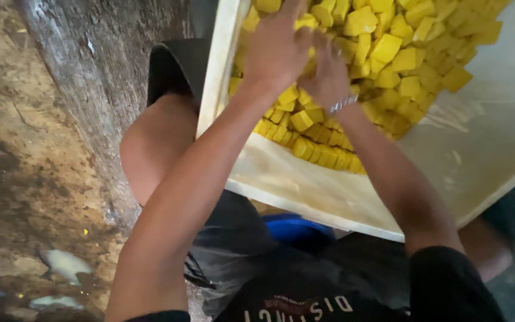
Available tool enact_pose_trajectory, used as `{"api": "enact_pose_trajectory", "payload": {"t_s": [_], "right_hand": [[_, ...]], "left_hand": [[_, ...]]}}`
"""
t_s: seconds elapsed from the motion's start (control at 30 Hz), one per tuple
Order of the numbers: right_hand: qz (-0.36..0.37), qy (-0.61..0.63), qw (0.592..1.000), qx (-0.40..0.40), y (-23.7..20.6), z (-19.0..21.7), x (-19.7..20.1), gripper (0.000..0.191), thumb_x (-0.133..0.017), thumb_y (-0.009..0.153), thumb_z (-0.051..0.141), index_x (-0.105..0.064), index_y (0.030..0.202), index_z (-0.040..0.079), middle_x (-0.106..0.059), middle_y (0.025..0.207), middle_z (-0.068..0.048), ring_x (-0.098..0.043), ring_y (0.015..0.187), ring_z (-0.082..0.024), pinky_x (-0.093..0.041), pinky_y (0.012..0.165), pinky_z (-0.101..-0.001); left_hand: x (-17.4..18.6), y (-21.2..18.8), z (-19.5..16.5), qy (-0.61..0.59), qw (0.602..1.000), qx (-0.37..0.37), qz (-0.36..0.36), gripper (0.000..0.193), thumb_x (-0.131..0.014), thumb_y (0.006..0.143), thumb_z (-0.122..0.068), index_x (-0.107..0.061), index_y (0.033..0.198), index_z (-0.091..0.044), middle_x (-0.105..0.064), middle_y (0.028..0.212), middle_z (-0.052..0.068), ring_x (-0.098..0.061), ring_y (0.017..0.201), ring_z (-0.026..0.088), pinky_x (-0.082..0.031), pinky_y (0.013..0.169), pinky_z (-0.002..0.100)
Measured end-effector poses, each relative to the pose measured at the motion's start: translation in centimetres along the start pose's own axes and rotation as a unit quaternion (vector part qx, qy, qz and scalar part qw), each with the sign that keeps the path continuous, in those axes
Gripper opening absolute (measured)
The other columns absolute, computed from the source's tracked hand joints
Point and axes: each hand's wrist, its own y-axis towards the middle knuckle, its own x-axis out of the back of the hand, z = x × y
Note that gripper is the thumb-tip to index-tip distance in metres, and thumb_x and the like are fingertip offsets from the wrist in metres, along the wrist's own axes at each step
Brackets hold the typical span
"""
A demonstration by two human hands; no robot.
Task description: The person sits with a large white tub between their legs filled with yellow cube-shaped pieces. They pick up the cubes by hand and arrange them into neat, tight rows along the bottom edge of the tub, working row by row and pressing pieces together to fill the tray.
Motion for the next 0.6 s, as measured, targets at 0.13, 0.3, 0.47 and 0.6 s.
{"api": "enact_pose_trajectory", "payload": {"t_s": [0.13,0.3,0.47,0.6], "right_hand": [[-0.109,-0.017,0.969,0.223,-7.6,0.5,-4.2,0.064,-0.075,0.074,0.023,-0.050,0.128,-0.001,-0.060,0.121,-0.025,-0.061,0.098,-0.041,-0.052,0.085,-0.0497],[0.222,-0.144,0.948,0.177,-11.0,0.6,-9.9,0.049,-0.050,0.095,0.012,-0.035,0.141,0.022,-0.048,0.145,-0.023,-0.066,0.107,-0.041,-0.056,0.090,-0.0484],[0.294,-0.115,0.938,0.142,-11.2,0.5,-10.5,0.062,-0.042,0.098,0.013,-0.031,0.157,0.030,-0.039,0.149,-0.034,-0.063,0.115,-0.046,-0.056,0.088,-0.0481],[0.348,-0.103,0.925,0.109,-9.5,2.1,-10.3,0.057,-0.038,0.102,0.017,-0.034,0.157,0.033,-0.042,0.150,-0.030,-0.064,0.116,-0.045,-0.053,0.096,-0.0491]], "left_hand": [[-0.8,-0.3,1.9,0.098,0.993,0.028,0.057,0.032,-0.062,0.091,-0.017,-0.066,0.122,-0.008,-0.070,0.113,0.023,-0.066,0.108,0.043,-0.052,0.093,0.052],[-3.5,-1.5,6.2,0.245,0.941,0.094,0.214,0.027,-0.062,0.086,-0.010,-0.071,0.110,-0.001,-0.069,0.114,0.024,-0.067,0.107,0.042,-0.055,0.089,0.049],[-6.9,-3.3,11.7,0.336,0.890,0.053,0.303,0.022,-0.062,0.089,-0.011,-0.075,0.106,-0.003,-0.070,0.115,0.022,-0.069,0.107,0.040,-0.056,0.088,0.050],[-9.6,-4.9,14.6,0.347,0.884,0.049,0.311,0.023,-0.058,0.097,-0.012,-0.074,0.112,-0.004,-0.070,0.119,0.022,-0.069,0.108,0.041,-0.056,0.091,0.050]]}}
